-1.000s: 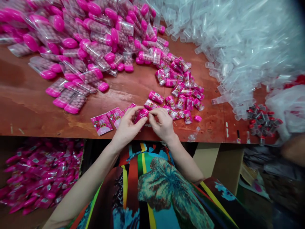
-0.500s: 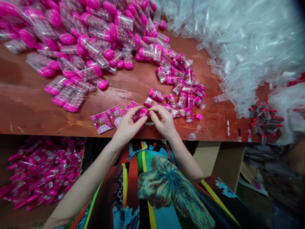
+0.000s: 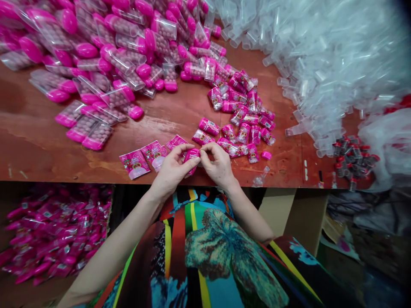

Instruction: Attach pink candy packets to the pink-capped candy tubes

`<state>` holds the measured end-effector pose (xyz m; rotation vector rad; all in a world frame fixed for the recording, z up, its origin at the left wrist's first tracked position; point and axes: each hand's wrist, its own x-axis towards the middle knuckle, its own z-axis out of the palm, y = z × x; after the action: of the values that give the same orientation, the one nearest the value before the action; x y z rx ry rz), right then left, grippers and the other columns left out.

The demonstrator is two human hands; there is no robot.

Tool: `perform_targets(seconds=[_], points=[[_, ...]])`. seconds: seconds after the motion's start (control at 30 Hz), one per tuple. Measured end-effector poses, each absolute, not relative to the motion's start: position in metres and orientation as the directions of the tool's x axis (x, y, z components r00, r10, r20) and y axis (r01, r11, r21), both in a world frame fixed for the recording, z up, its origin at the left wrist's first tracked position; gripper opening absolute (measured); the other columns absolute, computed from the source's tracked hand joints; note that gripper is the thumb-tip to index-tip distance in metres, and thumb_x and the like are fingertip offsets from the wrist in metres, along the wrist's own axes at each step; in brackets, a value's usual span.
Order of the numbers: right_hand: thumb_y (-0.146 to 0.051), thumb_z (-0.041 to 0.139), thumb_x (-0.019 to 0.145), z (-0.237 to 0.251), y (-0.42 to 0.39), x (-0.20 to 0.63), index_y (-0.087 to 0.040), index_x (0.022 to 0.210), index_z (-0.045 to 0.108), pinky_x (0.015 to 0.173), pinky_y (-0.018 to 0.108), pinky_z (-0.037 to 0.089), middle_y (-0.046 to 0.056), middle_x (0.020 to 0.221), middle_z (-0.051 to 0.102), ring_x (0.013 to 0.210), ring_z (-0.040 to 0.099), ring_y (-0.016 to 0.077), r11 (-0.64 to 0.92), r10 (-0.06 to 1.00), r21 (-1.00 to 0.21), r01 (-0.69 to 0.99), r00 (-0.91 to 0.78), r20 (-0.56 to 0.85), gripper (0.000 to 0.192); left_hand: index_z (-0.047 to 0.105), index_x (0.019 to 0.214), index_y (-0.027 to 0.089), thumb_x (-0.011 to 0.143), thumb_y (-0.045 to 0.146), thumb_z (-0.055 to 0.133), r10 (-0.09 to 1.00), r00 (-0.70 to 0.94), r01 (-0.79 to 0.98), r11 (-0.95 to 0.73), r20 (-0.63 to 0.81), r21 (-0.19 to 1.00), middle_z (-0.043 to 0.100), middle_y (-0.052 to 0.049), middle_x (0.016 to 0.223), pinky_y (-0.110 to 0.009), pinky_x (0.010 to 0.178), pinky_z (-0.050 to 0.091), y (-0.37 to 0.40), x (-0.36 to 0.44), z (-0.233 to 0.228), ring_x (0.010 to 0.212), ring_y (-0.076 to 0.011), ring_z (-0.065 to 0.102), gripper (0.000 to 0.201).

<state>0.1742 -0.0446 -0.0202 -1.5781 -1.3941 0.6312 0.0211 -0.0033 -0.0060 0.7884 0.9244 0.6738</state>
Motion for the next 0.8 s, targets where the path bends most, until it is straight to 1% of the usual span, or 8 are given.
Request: perform_targets(seconds=[0.07,0.17,0.23,0.33,0.47,0.6,0.7,0.8], points=[[-0.031,0.052,0.099,-0.021,-0.046,0.175,-0.023,0.100,0.064,0.069,0.030,0.057,0.003,0.090,0.070,0.074,0.066,0.0150,0.016,0.971,-0.915,0.402,0.211,0.110,0.014,0.065,0.113,0.020,0.074,0.037,0.085,0.771,0.441,-0.213,0.588,-0.460,0.780,0.065,0.001,0.083,-0.018,0.046,0.040,-0.003,0.022,-0.007,0.058,-0.0071,0.053,0.046],[-0.029,0.054,0.099,-0.019,-0.049,0.175,-0.024,0.109,0.066,0.075,0.031,0.060,0.006,0.103,0.072,0.086,0.070,0.0165,0.038,0.981,-0.926,0.375,0.163,0.106,0.017,0.067,0.113,0.020,0.075,0.037,0.086,0.764,0.448,-0.265,0.610,-0.465,0.747,0.064,0.002,0.079,-0.017,0.044,0.038,-0.003,0.023,-0.010,0.055,-0.0064,0.051,0.046],[-0.029,0.058,0.097,-0.016,-0.049,0.175,-0.023,0.103,0.068,0.074,0.030,0.060,0.005,0.099,0.073,0.085,0.070,0.0163,0.044,0.976,-0.922,0.385,0.181,0.123,0.013,0.067,0.112,0.018,0.075,0.036,0.086,0.772,0.458,-0.285,0.597,-0.441,0.750,0.061,0.003,0.073,-0.018,0.043,0.037,-0.003,0.023,-0.012,0.052,-0.0060,0.048,0.045],[-0.028,0.059,0.096,-0.011,-0.047,0.176,-0.022,0.094,0.066,0.066,0.028,0.057,0.002,0.087,0.070,0.072,0.067,0.0137,0.056,0.968,-0.903,0.425,0.200,0.154,0.010,0.066,0.116,0.018,0.079,0.037,0.082,0.783,0.474,-0.265,0.563,-0.403,0.783,0.061,0.003,0.070,-0.019,0.045,0.037,-0.004,0.022,-0.016,0.051,-0.0069,0.049,0.045],[-0.021,0.057,0.094,-0.012,-0.045,0.181,-0.021,0.086,0.061,0.072,0.030,0.053,0.002,0.081,0.066,0.075,0.062,0.0151,0.174,0.955,-0.771,0.613,0.086,0.283,0.009,0.065,0.124,0.015,0.083,0.037,0.078,0.789,0.475,-0.130,0.502,-0.390,0.855,0.064,0.001,0.070,-0.021,0.052,0.042,-0.004,0.020,-0.012,0.056,-0.0094,0.055,0.048],[-0.017,0.053,0.091,-0.020,-0.044,0.183,-0.022,0.083,0.056,0.076,0.033,0.050,0.003,0.082,0.064,0.078,0.059,0.0171,0.205,0.943,-0.679,0.705,0.044,0.330,0.010,0.065,0.127,0.014,0.084,0.030,0.072,0.752,0.520,-0.017,0.483,-0.405,0.875,0.066,-0.001,0.077,-0.021,0.055,0.044,-0.005,0.020,-0.003,0.061,-0.0105,0.057,0.046],[-0.019,0.054,0.089,-0.025,-0.044,0.182,-0.023,0.081,0.055,0.075,0.033,0.049,0.002,0.079,0.062,0.075,0.057,0.0167,0.132,0.948,-0.712,0.690,0.123,0.295,0.009,0.070,0.119,0.014,0.079,0.021,0.072,0.716,0.556,0.005,0.505,-0.423,0.863,0.065,0.000,0.078,-0.021,0.051,0.041,-0.005,0.020,0.000,0.056,-0.0080,0.051,0.040],[-0.023,0.053,0.093,-0.025,-0.046,0.184,-0.022,0.090,0.059,0.077,0.032,0.051,0.002,0.085,0.064,0.079,0.060,0.0166,0.066,0.960,-0.821,0.567,0.187,0.206,0.007,0.072,0.113,0.014,0.079,0.023,0.073,0.676,0.574,-0.072,0.604,-0.463,0.793,0.061,0.001,0.070,-0.019,0.046,0.038,-0.004,0.022,-0.002,0.055,-0.0087,0.050,0.035]])
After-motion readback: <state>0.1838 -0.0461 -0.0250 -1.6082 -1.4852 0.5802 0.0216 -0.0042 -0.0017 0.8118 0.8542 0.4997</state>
